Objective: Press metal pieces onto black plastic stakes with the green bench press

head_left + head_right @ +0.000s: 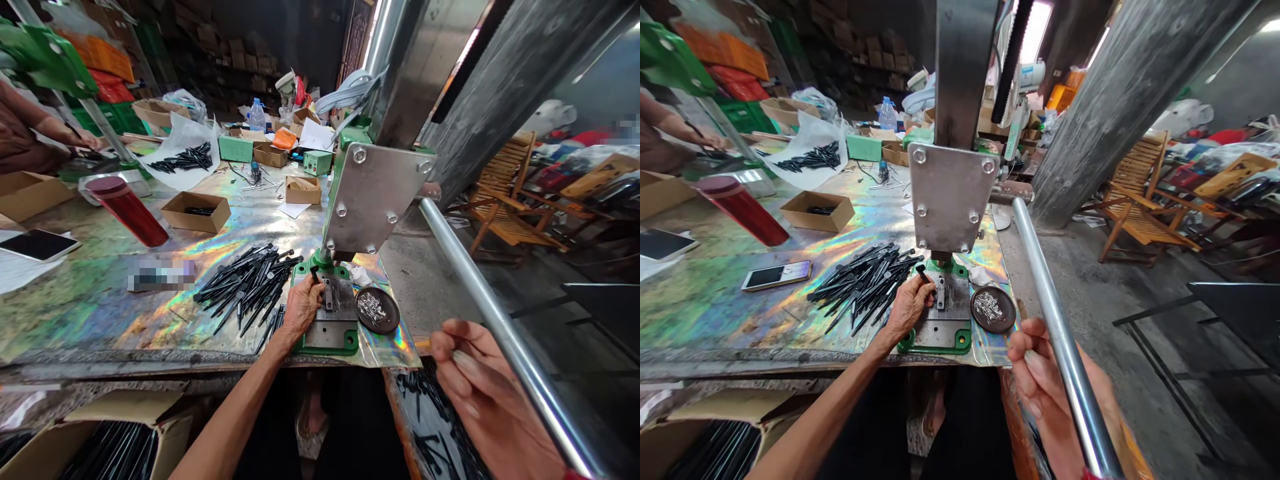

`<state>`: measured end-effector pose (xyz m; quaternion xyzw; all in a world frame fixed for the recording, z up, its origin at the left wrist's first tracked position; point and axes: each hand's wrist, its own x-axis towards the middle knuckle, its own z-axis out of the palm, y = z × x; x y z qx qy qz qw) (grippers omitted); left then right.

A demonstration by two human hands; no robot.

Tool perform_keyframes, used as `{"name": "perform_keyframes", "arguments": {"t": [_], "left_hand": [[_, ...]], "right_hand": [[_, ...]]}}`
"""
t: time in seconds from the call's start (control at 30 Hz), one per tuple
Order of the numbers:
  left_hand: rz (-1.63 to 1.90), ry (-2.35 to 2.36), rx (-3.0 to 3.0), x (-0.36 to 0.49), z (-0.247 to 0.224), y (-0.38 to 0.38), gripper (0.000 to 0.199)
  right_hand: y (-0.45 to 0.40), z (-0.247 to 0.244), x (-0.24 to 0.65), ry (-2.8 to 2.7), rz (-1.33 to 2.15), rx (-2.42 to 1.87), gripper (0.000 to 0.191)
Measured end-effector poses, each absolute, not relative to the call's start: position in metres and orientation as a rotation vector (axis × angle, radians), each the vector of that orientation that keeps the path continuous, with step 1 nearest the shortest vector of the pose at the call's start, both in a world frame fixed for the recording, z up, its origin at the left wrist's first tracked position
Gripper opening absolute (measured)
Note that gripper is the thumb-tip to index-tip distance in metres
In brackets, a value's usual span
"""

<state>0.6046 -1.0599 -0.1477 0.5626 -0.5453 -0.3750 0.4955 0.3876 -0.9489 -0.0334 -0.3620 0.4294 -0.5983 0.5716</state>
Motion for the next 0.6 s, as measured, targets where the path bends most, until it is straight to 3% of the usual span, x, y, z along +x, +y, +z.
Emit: {"name": "perform_keyframes", "arguments": {"t": [0.43,0.6], "left_hand": [[-0.734,-1.627,1.47,0.608,-0.14,-1.065,0.011],[-0.624,-1.826,1.528,0.61,-0.135,-1.067,0.013]], "right_hand": [[-0.938,-0.006,0.373,1.01,-1.324,-0.764,0.017],[-0.935,0.005,0.376,1.097,-1.306,-0.81,0.034]]}}
